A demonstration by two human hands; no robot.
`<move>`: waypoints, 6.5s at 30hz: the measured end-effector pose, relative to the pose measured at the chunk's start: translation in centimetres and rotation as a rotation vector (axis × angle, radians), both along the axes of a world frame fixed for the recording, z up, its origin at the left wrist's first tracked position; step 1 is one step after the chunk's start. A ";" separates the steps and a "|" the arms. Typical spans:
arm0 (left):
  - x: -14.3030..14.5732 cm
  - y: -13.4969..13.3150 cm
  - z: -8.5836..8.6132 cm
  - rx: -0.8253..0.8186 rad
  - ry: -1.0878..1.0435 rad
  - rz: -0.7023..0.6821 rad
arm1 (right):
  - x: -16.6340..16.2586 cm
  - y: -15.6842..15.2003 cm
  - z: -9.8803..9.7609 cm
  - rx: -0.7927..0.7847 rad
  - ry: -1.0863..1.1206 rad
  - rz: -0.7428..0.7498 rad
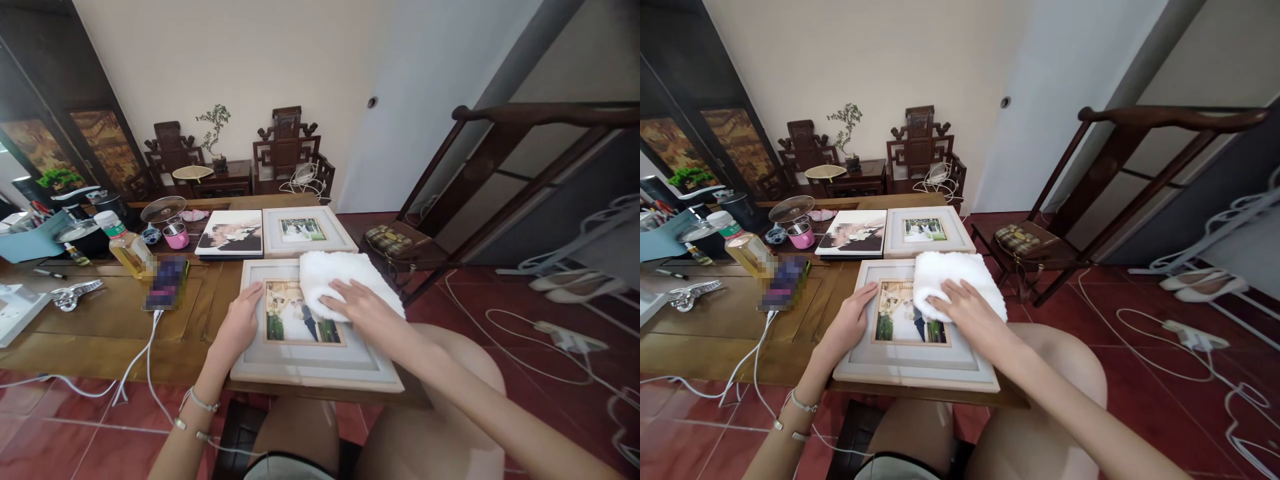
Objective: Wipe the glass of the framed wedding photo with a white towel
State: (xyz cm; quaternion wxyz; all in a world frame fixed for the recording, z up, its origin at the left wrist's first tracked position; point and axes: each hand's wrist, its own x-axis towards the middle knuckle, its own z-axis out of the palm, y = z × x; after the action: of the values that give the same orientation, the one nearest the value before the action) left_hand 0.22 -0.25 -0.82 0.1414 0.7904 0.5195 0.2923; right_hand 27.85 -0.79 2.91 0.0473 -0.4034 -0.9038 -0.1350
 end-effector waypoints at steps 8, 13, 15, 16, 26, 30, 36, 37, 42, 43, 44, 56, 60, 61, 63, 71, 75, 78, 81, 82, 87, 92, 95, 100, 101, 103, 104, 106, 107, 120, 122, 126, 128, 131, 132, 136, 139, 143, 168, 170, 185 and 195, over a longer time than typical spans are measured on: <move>0.2 -0.2 0.3 -0.033 0.022 0.011 | -0.1 -10.9 1.8 -0.079 0.087 0.075; 0.1 -0.2 0.3 -0.036 0.034 -0.008 | -1.1 -8.0 1.5 -0.150 0.032 0.005; 0.0 -0.2 0.4 -0.031 0.019 -0.021 | -1.4 -4.5 1.2 -0.139 0.026 -0.049; 0.0 -0.2 0.4 -0.028 0.011 -0.026 | -1.5 -2.6 1.0 -0.125 0.037 -0.075; -0.1 -0.1 0.2 0.014 -0.013 -0.020 | -2.1 1.8 1.1 -0.167 0.003 -0.055; 0.0 -0.1 0.2 0.011 -0.004 -0.023 | -1.1 -5.3 1.9 -0.389 -0.010 0.005; 0.1 -0.2 0.3 -0.016 0.017 -0.016 | -0.6 -11.8 1.7 -0.587 0.097 0.105; 0.1 -0.2 0.2 -0.017 0.013 -0.017 | -0.9 -11.8 1.7 -0.569 0.108 0.101; -0.3 -0.3 0.3 -0.019 0.001 -0.062 | -2.0 -6.7 1.4 -0.371 0.159 0.014; -0.4 -0.2 0.3 -0.022 0.006 -0.069 | -2.1 -4.8 1.2 -0.317 0.170 0.004; -0.4 -0.2 0.4 -0.026 0.014 -0.071 | -2.0 -2.9 1.0 -0.277 0.179 0.002; -0.2 -0.1 0.4 -0.017 0.022 -0.046 | -3.0 -1.3 1.3 -0.306 0.078 -0.016; -0.1 -0.2 0.1 -0.004 0.006 -0.036 | -2.7 -8.8 3.0 -0.518 0.100 0.030; -0.1 -0.2 0.0 -0.004 0.006 -0.034 | -2.7 -10.3 3.6 -0.541 0.117 0.048; -0.1 -0.2 0.0 -0.007 0.008 -0.031 | -2.9 -12.3 4.3 -0.560 0.151 0.095; -0.3 0.0 0.3 -0.028 0.027 -0.059 | -4.1 -5.7 1.8 -0.443 0.193 0.071; -0.4 0.0 0.3 -0.021 0.019 -0.060 | -4.1 1.4 0.9 -0.224 0.193 -0.028; -0.4 0.0 0.5 -0.025 0.024 -0.063 | -4.6 4.4 1.0 -0.134 0.167 -0.097; -0.3 0.0 0.5 -0.008 0.014 -0.061 | -5.1 4.0 0.9 -0.162 0.137 -0.066; -0.3 0.1 0.4 0.001 0.007 -0.060 | -5.2 3.1 1.0 -0.190 0.123 -0.042; -0.2 0.2 -0.1 0.037 -0.010 -0.049 | -4.4 -4.7 2.9 -0.457 0.091 0.041; -0.1 0.0 0.0 0.027 -0.012 -0.036 | -4.1 -10.8 6.5 -0.760 0.117 0.156; -0.1 -0.1 0.2 0.027 -0.005 -0.040 | -4.7 -11.3 6.8 -0.821 0.173 0.191; -0.3 0.0 0.1 0.031 -0.008 -0.061 | -5.1 -6.6 3.5 -0.617 0.246 0.092; -0.3 0.0 0.1 0.034 -0.010 -0.064 | -5.0 -4.9 2.8 -0.546 0.240 0.072; -0.4 0.0 0.1 0.039 -0.010 -0.072 | -4.8 -1.4 1.8 -0.395 0.207 0.014; -0.4 0.0 0.2 0.036 -0.007 -0.074 | -4.7 0.2 1.5 -0.319 0.190 -0.021; -0.3 -0.1 0.5 0.017 0.004 -0.072 | -4.8 2.9 1.3 -0.195 0.160 -0.078; -0.3 -0.1 0.6 0.005 0.010 -0.069 | -5.0 3.8 1.3 -0.163 0.148 -0.086; 0.0 -0.2 0.3 0.008 0.010 -0.036 | -5.4 -9.5 5.9 -0.781 0.096 0.149; -0.1 -0.2 0.3 0.014 0.004 -0.039 | -5.4 -10.4 6.5 -0.834 0.095 0.155; -0.1 0.0 0.3 0.024 0.007 -0.053 | -5.2 -8.1 4.3 -0.679 0.174 0.159; -0.2 0.0 0.2 0.021 0.010 -0.060 | -4.9 -5.3 2.8 -0.540 0.176 0.123; -0.2 0.0 0.2 0.031 -0.003 -0.062 | -5.0 -0.5 2.3 -0.339 0.128 -0.013; -0.2 0.0 0.3 0.034 -0.006 -0.062 | -5.2 1.0 2.4 -0.274 0.114 -0.064; -0.2 -0.1 0.3 0.030 -0.006 -0.061 | -6.4 4.4 2.8 -0.150 0.054 -0.116; -0.2 0.0 0.2 0.034 -0.013 -0.053 | -7.2 3.6 2.1 -0.204 0.012 -0.068; -0.2 0.1 -0.3 0.046 -0.024 -0.038 | -7.2 -1.3 1.7 -0.380 -0.011 0.006; 0.3 -1.3 1.7 0.044 -0.333 0.071 | -11.3 -1.0 2.2 -0.437 0.039 0.018; 0.3 -1.3 1.7 0.029 -0.341 0.087 | -11.2 -3.1 2.4 -0.503 0.032 0.063; 0.1 -0.4 0.5 0.001 -0.022 -0.032 | 1.8 -7.7 3.4 -0.519 0.130 -0.058; -0.1 -0.2 0.3 0.013 0.005 -0.050 | -3.7 4.5 1.4 -0.292 0.401 -0.119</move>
State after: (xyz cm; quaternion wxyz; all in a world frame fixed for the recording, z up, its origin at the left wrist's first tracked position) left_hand 0.12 -0.46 -0.47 0.1421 0.8047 0.4981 0.2901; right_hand 24.16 3.75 4.28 0.1588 -0.4772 -0.8609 0.0771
